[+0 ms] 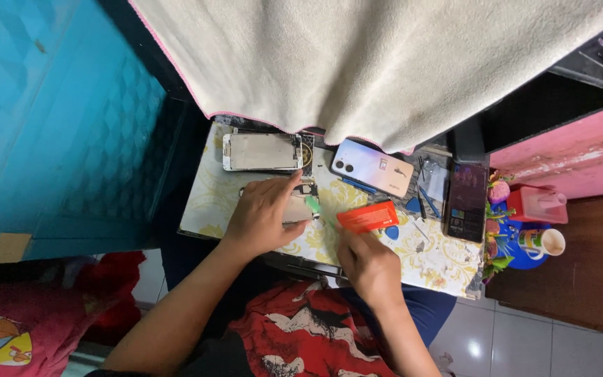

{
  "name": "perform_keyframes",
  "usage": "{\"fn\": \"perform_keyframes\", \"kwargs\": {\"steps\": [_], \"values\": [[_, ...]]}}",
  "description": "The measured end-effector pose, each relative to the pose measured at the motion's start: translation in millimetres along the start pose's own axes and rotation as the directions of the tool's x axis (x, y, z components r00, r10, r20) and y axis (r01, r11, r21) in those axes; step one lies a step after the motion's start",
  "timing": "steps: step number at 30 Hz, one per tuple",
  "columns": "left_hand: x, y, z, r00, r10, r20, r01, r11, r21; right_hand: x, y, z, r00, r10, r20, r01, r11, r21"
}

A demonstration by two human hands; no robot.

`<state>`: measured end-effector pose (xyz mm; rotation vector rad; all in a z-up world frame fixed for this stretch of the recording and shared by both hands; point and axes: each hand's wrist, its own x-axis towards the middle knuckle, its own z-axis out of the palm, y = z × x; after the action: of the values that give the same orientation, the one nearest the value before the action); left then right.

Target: Cleaning internal smartphone components with a toothbrush and inspecting parts for reassembly.

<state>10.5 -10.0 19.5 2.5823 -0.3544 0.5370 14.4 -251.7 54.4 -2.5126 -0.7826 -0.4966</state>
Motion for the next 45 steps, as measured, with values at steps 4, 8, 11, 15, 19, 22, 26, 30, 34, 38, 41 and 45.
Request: {"fn": "perform_keyframes", "kwargs": {"steps": [4, 8, 11, 15, 19, 22, 26, 30, 34, 38, 41, 45], "values": [[1, 0, -3, 1.000, 0.006, -0.005, -0.006, 1.000, -0.015, 0, 7, -3, 0.999, 0.030, -0.020, -0.030, 1.000, -0.002], [0, -1, 2, 1.000, -0.001, -0.002, 0.001, 1.000, -0.027, 2, -1, -4, 0.999, 0.015, -0.039, -0.016, 0.999, -0.036], [-1, -4, 4, 1.000, 0.008, -0.013, -0.008, 1.000, -0.011, -8, 6, -2, 0.999, 0.041, -0.018, -0.040, 0.999, 0.014], [-2, -4, 6, 1.000, -0.008, -0.027, 0.007, 1.000, -0.018, 2, 0, -6, 0.998, 0.052, -0.022, -0.053, 0.997, -0.052], [-4, 0, 0, 0.998, -0.009, -0.060, 0.007, 1.000, -0.026, 1, -8, 0, 0.998, 0.066, -0.024, -0.066, 0.998, -0.024], [-9, -9, -8, 0.999, 0.013, -0.047, -0.016, 0.998, -0.062, -2, -6, 2, 0.997, 0.074, -0.022, -0.075, 0.997, -0.017], [-19, -14, -17, 0.993, 0.109, -0.044, -0.108, 0.994, 0.017, -6, -4, 6, 0.998, 0.061, -0.035, -0.063, 0.996, -0.056], [-23, -12, -18, 0.990, 0.133, -0.039, -0.132, 0.991, 0.026, -12, -3, 3, 0.999, 0.034, -0.037, -0.038, 0.993, -0.115], [-20, -9, -22, 0.990, 0.143, -0.003, -0.143, 0.988, 0.051, -15, 1, -1, 1.000, 0.004, 0.004, -0.003, 0.992, -0.125], [-18, -5, -25, 0.995, 0.094, 0.038, -0.095, 0.994, 0.051, -11, -4, -5, 1.000, -0.020, 0.009, 0.021, 0.995, -0.101], [-26, -25, -19, 0.996, 0.012, -0.086, -0.013, 1.000, -0.018, -5, -3, -3, 1.000, -0.015, -0.022, 0.012, 0.991, -0.133], [-40, -44, -32, 0.971, -0.120, -0.206, 0.118, 0.993, -0.023, -10, -5, 7, 1.000, -0.022, -0.017, 0.020, 0.993, -0.114]]}}
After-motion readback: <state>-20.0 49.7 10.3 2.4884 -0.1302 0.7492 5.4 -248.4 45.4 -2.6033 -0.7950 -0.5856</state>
